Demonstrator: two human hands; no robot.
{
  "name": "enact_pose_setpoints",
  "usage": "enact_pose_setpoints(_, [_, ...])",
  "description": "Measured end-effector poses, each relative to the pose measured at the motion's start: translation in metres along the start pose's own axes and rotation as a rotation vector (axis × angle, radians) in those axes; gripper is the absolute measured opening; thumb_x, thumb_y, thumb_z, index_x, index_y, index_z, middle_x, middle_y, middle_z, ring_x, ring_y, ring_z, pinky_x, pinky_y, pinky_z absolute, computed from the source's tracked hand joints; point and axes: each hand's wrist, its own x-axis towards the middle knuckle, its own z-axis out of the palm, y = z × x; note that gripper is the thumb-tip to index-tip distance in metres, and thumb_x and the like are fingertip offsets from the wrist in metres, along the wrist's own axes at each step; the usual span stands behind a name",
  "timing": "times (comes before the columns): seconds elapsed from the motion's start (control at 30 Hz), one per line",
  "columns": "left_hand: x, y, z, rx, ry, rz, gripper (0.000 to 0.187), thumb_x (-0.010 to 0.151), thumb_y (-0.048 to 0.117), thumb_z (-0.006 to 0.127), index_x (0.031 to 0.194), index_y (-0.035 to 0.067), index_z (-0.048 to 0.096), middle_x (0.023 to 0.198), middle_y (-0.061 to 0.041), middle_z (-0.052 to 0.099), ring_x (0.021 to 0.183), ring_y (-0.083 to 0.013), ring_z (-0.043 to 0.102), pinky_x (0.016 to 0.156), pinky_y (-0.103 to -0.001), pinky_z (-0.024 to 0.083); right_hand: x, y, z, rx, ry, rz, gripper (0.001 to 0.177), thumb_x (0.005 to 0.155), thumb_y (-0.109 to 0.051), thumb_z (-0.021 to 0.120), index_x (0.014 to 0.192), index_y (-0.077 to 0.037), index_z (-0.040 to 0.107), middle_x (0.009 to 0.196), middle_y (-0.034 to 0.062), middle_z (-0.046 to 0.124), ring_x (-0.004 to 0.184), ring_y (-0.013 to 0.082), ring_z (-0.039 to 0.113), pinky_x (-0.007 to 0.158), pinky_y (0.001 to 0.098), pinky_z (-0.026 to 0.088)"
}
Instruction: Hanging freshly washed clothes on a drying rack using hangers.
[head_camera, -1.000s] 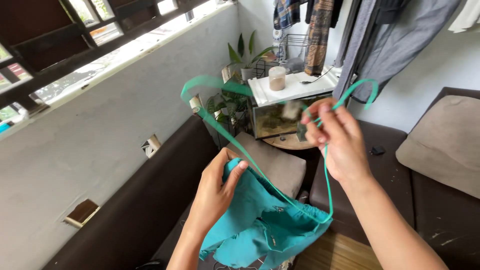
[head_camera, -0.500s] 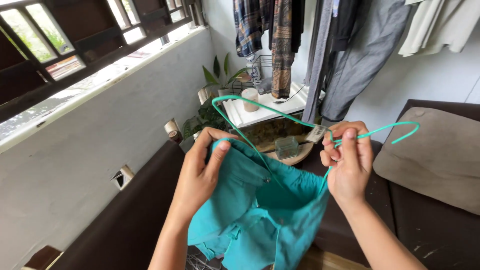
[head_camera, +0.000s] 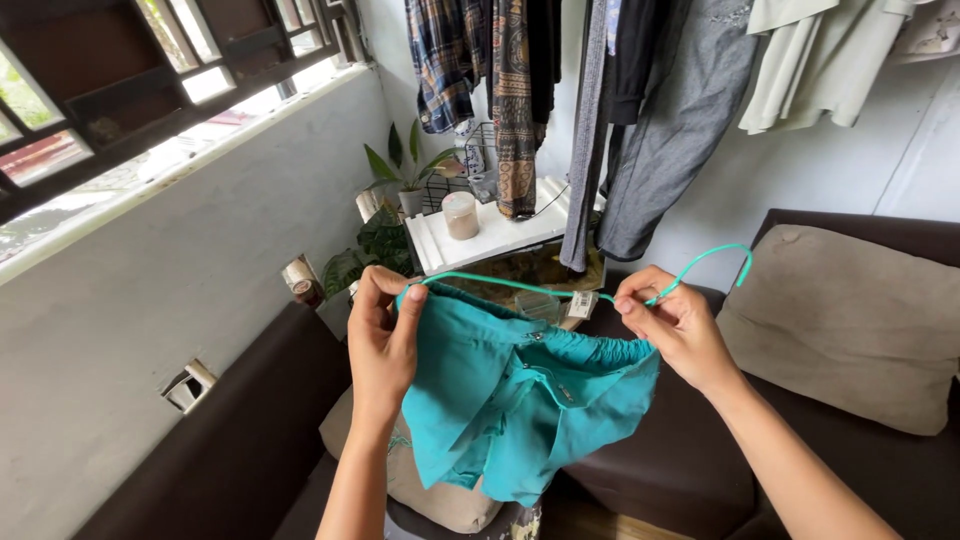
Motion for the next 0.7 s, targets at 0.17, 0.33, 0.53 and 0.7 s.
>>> enact_pose_setpoints(0.17, [-0.009,-0.021,0.016,-0.053,0.058,0.019,0.022,0.104,0.010,0.067,0.091,0.005,0.050,0.088,0.002,0.045,0.080,-0.0055,0.042,0.073,-0.020,0.037,0.000,0.008,-0.020,-0.042,-0.089,0.083,0.005,0.102,-0.009,0.061,0.101,-0.004,0.060,0.076,-0.0027,0.053,0.066,0.0050,0.049,0.056,0.0219,0.042])
enact_pose_setpoints(0.33, [-0.007,-0.023,0.036,0.183,0.032,0.120,0.021,0.096,0.011,0.074,0.088,0.003,0.055,0.084,-0.002,0.047,0.078,-0.0116,0.045,0.072,-0.024,0.039,0.008,-0.017,-0.016,-0.232,-0.227,0.135,0.004,0.099,-0.008,0.062,0.097,-0.004,0.061,0.073,-0.0016,0.057,0.063,0.0055,0.054,0.057,0.0232,0.050])
enact_pose_setpoints(0.53, [-0.012,0.001,0.071,0.543,-0.191,0.151,0.027,0.085,0.021,0.081,0.084,0.004,0.061,0.083,-0.011,0.059,0.077,-0.0259,0.055,0.071,-0.035,0.043,0.031,-0.077,0.012,-0.559,-0.274,0.178,0.009,0.093,-0.012,0.068,0.094,-0.003,0.065,0.072,-0.0010,0.066,0.062,0.0063,0.062,0.056,0.0258,0.049])
enact_pose_setpoints(0.7, [-0.004,-0.011,0.074,0.279,-0.206,-0.044,0.027,0.094,0.028,0.070,0.107,0.006,0.062,0.095,-0.007,0.062,0.089,-0.0244,0.064,0.082,-0.031,0.052,0.056,-0.061,-0.012,-0.379,-0.269,0.133,0.013,0.095,-0.014,0.068,0.094,-0.002,0.063,0.080,0.0005,0.069,0.066,0.0071,0.062,0.059,0.0245,0.052])
